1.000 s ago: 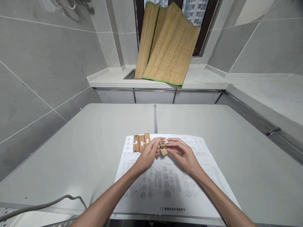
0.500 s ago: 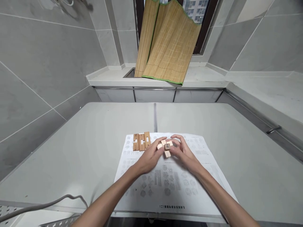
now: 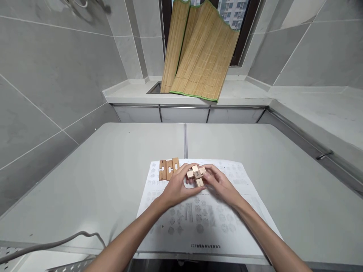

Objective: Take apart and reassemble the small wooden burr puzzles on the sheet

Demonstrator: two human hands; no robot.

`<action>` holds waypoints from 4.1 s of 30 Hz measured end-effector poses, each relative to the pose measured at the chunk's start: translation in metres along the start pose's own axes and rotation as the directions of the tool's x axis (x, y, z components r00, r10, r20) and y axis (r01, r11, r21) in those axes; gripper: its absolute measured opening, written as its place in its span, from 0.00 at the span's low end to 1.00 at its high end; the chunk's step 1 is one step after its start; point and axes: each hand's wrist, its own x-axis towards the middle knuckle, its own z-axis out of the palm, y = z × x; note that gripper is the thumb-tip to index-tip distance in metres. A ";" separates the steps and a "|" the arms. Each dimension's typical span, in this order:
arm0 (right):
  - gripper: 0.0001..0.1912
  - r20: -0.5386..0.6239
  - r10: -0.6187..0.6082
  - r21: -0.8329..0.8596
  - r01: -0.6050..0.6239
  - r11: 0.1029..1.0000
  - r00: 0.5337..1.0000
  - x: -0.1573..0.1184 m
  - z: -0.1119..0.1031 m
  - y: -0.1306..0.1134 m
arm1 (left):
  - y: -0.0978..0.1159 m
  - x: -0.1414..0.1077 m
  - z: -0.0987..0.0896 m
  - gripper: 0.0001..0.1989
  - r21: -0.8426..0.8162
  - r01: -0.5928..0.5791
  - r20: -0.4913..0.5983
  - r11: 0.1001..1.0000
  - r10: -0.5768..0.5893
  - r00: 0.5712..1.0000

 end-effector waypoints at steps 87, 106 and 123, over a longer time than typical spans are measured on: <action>0.10 0.132 -0.199 -0.763 0.228 0.605 0.971 0.037 0.043 0.025 | -0.064 -0.017 -0.098 0.44 0.455 -0.048 0.067 0.889 0.019 0.998; 0.08 -0.084 -0.224 -0.837 0.053 0.545 0.971 0.042 0.036 0.039 | -0.075 -0.020 -0.128 0.28 0.570 0.141 -0.077 0.810 -0.118 0.990; 0.18 -0.303 -0.109 -0.544 -0.077 0.836 0.947 0.041 0.044 0.022 | -0.045 -0.010 -0.092 0.23 0.036 0.265 -0.001 0.964 -0.265 0.964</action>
